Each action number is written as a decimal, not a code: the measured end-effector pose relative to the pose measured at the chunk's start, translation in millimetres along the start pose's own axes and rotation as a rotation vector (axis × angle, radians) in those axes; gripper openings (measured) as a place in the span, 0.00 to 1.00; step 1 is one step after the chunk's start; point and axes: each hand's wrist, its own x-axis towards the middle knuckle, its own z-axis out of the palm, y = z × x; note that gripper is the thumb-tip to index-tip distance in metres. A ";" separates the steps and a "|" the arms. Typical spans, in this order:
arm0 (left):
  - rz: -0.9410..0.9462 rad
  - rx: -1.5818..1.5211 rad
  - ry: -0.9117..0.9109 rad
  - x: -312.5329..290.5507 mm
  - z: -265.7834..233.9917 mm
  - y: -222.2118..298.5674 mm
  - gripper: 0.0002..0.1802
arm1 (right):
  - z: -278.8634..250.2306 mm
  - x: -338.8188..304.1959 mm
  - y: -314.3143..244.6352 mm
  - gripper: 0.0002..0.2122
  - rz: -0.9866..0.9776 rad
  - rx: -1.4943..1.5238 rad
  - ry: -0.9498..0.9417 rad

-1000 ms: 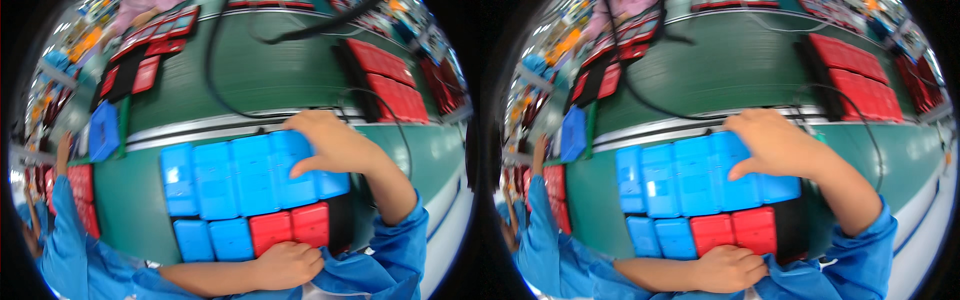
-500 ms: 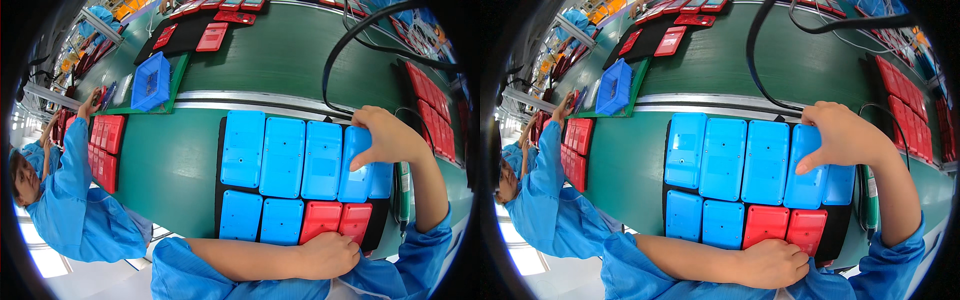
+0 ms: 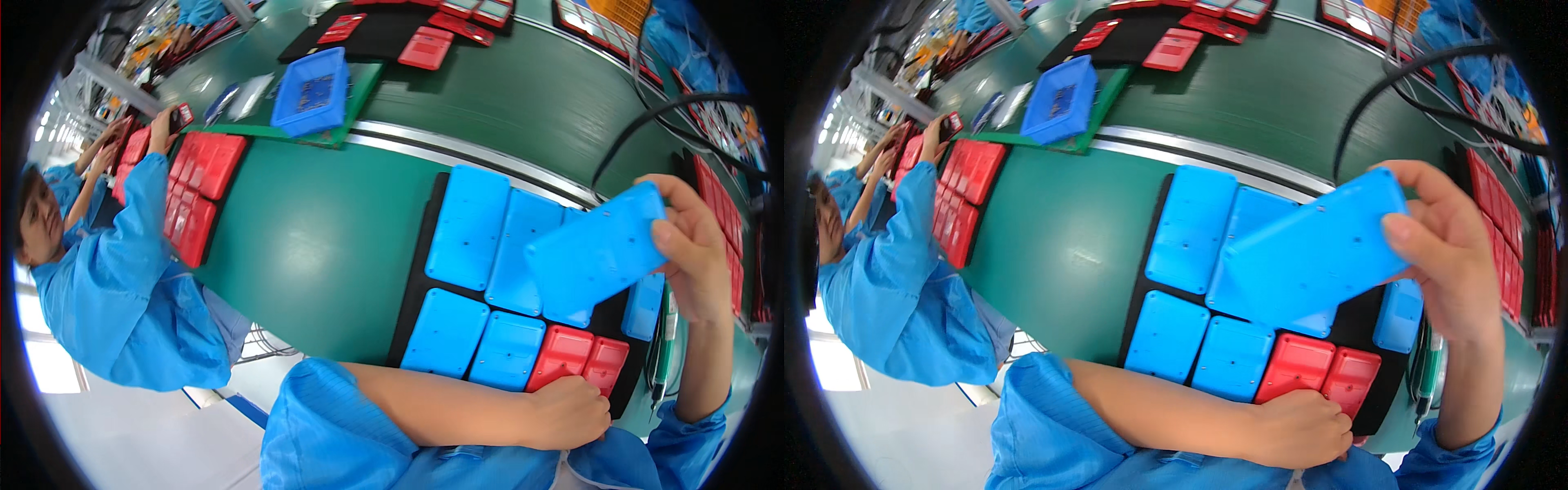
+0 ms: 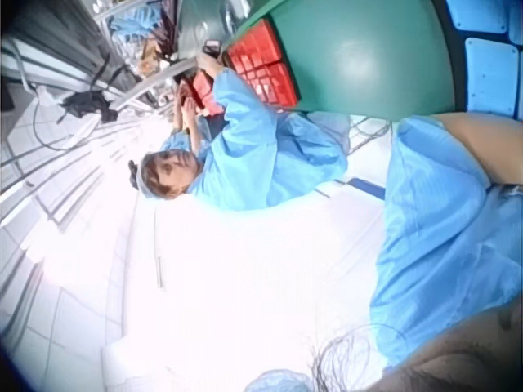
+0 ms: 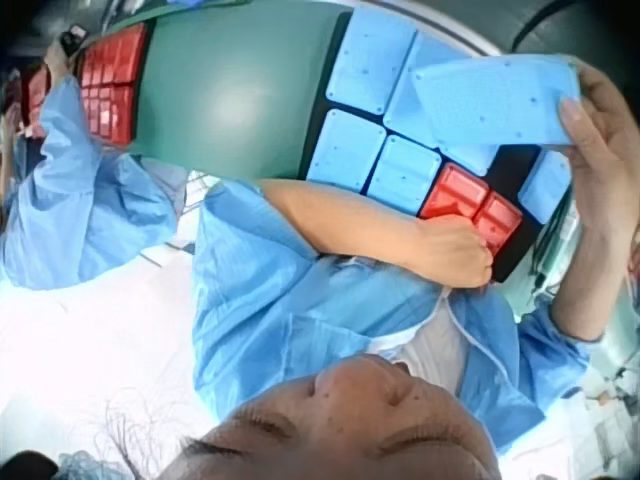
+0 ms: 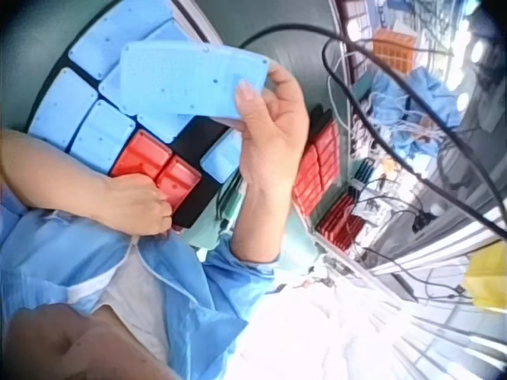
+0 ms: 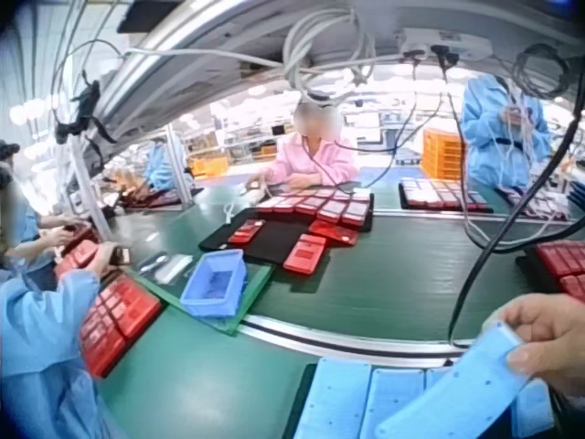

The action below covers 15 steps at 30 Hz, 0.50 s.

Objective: The person secures plastic housings for electronic devices by driving screws into them with an electric screwdriver on an assembly line.

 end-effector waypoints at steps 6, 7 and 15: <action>0.005 0.105 0.044 -3.0 5.3 3.3 0.07 | 97.4 34.3 8.8 0.21 0.093 0.110 -0.279; 0.027 0.125 -0.033 -4.3 -7.1 5.9 0.07 | 112.0 41.8 10.9 0.20 0.090 0.082 -0.319; -0.010 -0.161 0.213 -0.6 21.2 -1.3 0.20 | 213.6 95.7 19.5 0.19 0.072 -0.092 -0.452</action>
